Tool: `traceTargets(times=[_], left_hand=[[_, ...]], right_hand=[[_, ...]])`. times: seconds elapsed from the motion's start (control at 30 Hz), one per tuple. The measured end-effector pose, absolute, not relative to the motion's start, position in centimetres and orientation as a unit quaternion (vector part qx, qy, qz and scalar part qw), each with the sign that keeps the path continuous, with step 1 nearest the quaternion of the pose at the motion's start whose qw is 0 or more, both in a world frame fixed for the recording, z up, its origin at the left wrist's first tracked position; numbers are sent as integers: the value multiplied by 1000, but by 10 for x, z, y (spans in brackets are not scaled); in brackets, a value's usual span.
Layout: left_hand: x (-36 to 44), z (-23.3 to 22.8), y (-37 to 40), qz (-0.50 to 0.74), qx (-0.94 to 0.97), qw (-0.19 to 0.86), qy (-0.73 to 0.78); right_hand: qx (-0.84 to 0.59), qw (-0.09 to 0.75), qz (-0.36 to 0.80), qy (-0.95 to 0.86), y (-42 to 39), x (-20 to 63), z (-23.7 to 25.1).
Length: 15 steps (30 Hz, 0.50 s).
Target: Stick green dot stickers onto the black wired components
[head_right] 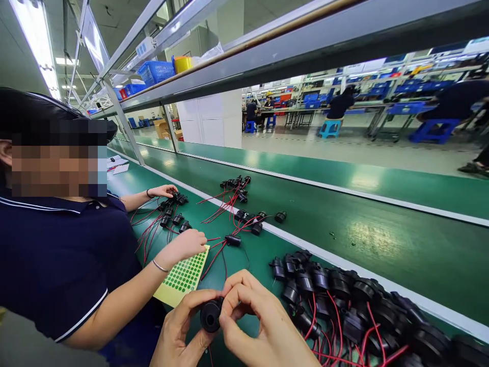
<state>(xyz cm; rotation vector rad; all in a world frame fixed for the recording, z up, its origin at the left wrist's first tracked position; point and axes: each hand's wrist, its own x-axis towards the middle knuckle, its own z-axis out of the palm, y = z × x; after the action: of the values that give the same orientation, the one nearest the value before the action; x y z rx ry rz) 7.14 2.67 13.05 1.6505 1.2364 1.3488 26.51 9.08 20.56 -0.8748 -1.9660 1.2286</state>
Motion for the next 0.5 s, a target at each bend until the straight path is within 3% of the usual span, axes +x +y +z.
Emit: traceTargets(times=[0.5], left_hand=[[77,134,29,548,612,301,484]], right_hand=[[-332,338,453,-755,88,260,207]])
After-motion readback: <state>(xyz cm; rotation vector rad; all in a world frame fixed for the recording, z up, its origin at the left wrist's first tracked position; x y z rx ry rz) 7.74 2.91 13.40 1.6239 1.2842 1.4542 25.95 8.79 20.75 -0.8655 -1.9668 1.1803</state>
